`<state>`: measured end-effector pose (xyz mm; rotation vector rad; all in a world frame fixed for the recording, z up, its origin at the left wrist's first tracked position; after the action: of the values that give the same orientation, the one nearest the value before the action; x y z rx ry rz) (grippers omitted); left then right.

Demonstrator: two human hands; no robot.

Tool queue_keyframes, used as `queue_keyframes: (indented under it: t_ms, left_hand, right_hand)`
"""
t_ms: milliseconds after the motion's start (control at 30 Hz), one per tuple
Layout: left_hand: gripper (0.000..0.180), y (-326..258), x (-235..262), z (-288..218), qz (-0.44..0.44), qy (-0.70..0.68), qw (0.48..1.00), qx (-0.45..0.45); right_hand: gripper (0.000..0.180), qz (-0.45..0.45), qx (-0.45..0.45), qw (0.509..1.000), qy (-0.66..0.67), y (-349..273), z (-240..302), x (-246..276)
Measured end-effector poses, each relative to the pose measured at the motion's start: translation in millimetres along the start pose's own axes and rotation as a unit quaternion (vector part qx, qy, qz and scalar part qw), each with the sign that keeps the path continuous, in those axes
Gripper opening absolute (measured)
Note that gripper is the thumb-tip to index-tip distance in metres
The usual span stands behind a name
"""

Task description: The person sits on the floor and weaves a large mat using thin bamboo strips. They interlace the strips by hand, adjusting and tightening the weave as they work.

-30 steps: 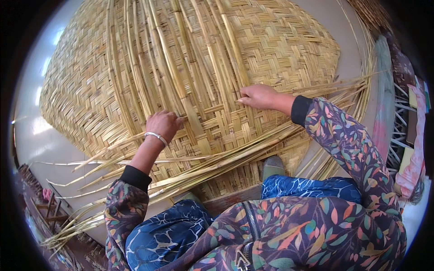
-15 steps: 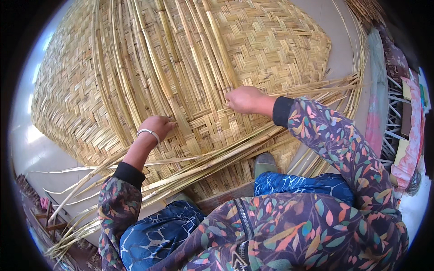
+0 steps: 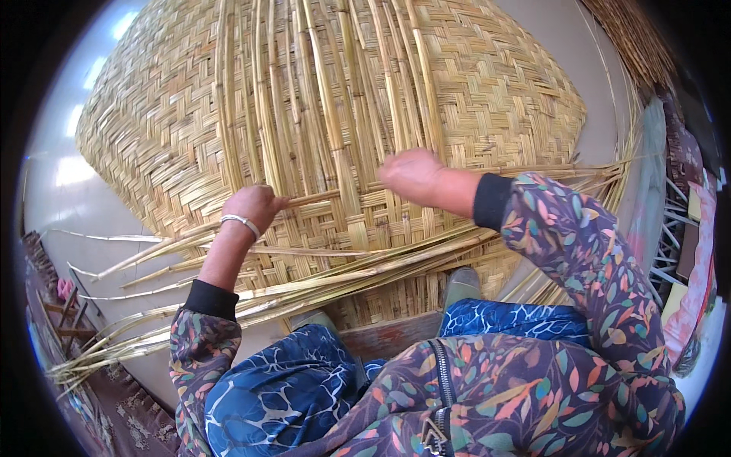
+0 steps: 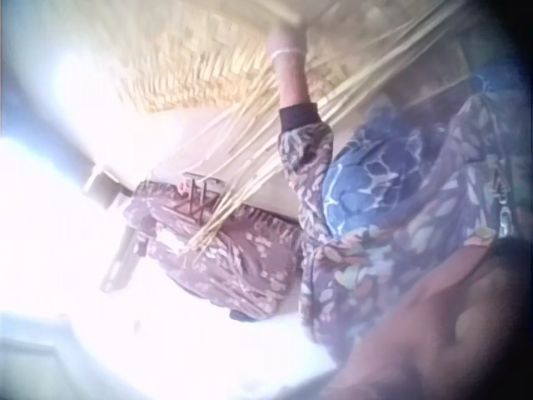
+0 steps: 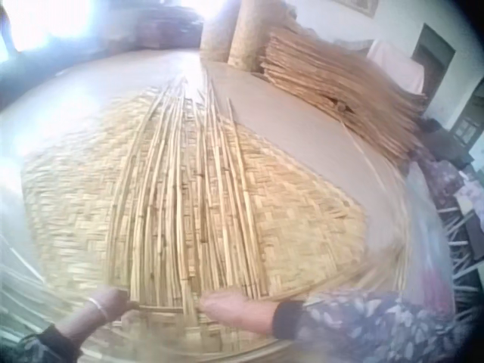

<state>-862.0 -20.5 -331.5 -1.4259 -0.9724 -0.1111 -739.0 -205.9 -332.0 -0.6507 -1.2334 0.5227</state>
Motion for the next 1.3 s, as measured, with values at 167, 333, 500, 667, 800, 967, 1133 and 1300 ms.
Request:
queue_keyframes:
  t_ms: [167,333,500,667,800,967,1133,1300]
  left_hand:
    - [0.039,-18.9,7.0,32.3,0.001,-0.04,0.999,0.029]
    - [0.03,-34.5,17.4,22.1,-0.072,-0.027,0.997,-0.002]
    - [0.021,-55.2,43.2,9.0,-0.301,-0.224,0.917,-0.137]
    - [0.023,8.3,-0.9,32.4,-0.166,-0.361,0.914,-0.083]
    - [0.033,49.3,-23.3,44.9,-0.129,-0.487,0.862,-0.057]
    - [0.033,59.0,-23.3,37.6,-0.063,-0.439,0.896,-0.023]
    - [0.028,39.1,-4.3,23.1,-0.16,-0.226,0.96,0.037]
    - [0.023,36.4,0.8,18.8,-0.259,-0.157,0.953,0.001]
  right_hand:
    - [0.011,-0.106,0.041,0.99,0.081,46.1,69.4,42.6]
    - [0.015,-0.164,0.015,0.974,0.153,63.3,72.8,30.3]
    - [0.01,-0.251,-0.016,0.95,0.187,50.8,67.9,33.2]
    - [0.013,-0.299,-0.041,0.921,0.245,51.9,66.7,31.5]
    - [0.014,-0.309,-0.069,0.915,0.251,45.2,63.3,36.0]
    - [0.011,-0.305,-0.093,0.895,0.313,42.7,55.9,33.0]
    - [0.011,-0.308,-0.108,0.883,0.338,41.9,52.2,29.4]
    - [0.017,-0.278,-0.13,0.876,0.373,41.8,48.1,24.9]
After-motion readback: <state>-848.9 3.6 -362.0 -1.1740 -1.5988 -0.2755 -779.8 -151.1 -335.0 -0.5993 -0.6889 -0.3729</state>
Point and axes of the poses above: each hand's wrist, its own y-axis towards the middle knuckle, its own x-axis out of the back of the hand, z = x × y, the point moved 8 cm from there along y, towards the middle knuckle, and after that the axes turned 14 degrees about z, right-handed, at the moved point
